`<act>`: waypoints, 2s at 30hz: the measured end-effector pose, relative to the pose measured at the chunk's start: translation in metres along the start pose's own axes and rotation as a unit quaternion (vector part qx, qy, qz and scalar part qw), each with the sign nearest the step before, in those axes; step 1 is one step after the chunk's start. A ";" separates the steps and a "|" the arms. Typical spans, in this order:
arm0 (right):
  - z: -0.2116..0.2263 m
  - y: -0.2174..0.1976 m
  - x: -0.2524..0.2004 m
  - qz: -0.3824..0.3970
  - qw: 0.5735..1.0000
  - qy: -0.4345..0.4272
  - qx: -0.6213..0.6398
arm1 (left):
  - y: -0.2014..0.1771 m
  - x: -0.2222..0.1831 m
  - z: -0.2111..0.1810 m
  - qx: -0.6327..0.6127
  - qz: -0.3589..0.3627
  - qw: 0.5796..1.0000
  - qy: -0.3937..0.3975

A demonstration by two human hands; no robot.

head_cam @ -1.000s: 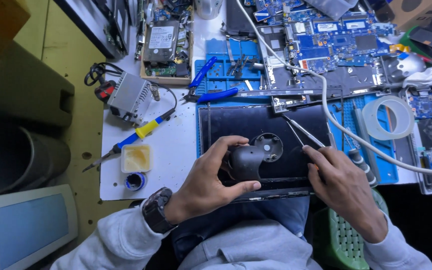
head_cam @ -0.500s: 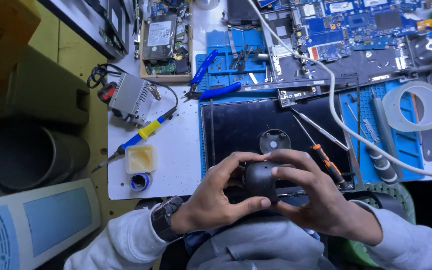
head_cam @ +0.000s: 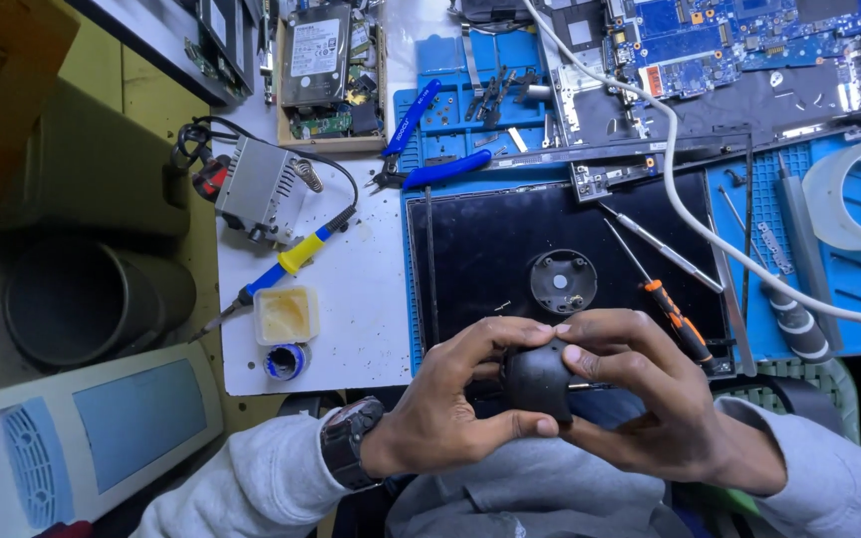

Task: Assembling a small circular electronic component by fitting plastic housing parts together with internal components and padding.

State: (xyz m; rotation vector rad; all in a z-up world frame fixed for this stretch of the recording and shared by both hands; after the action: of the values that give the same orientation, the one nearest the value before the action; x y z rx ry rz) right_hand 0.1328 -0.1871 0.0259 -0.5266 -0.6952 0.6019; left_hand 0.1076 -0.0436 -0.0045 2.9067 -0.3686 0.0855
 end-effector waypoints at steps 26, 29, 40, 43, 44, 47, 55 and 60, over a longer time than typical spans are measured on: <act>-0.006 -0.032 -0.004 -0.081 0.996 0.030 0.003 | -0.016 -0.006 -0.022 0.010 -0.047 0.996 0.073; -0.008 -0.031 0.001 -0.066 0.996 0.043 0.050 | -0.011 -0.002 -0.027 -0.084 -0.016 0.995 0.057; -0.033 -0.025 0.000 -0.003 0.958 0.122 0.258 | -0.012 0.000 -0.012 -0.207 0.005 0.978 -0.005; -0.034 -0.029 0.004 -0.014 0.950 0.128 0.284 | -0.014 0.002 -0.015 -0.164 0.000 0.986 0.006; -0.034 -0.030 0.004 -0.017 0.953 0.123 0.276 | -0.015 0.002 -0.017 -0.151 -0.001 0.988 0.018; -0.031 -0.036 0.006 -0.017 0.959 0.108 0.262 | -0.019 0.002 -0.019 -0.137 -0.008 0.990 0.040; -0.025 -0.048 0.002 -0.029 0.965 0.096 0.244 | -0.023 0.002 -0.025 -0.115 -0.014 0.991 0.070; -0.023 -0.058 0.000 -0.007 0.992 0.045 0.121 | -0.023 0.002 -0.026 -0.113 -0.009 0.991 0.067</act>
State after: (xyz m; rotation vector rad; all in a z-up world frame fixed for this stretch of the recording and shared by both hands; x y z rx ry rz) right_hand 0.1684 -0.2334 0.0472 -0.3198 -0.5314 0.6355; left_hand 0.1144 -0.0173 0.0162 2.6633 -0.3063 0.2203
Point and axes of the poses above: each hand's wrist, its own x-axis towards the middle knuckle, its own y-axis out of the palm, z = x × y, the point moved 9 cm from there along x, towards the middle knuckle, and after that the axes turned 10 degrees about -x, right-handed, at the moved point
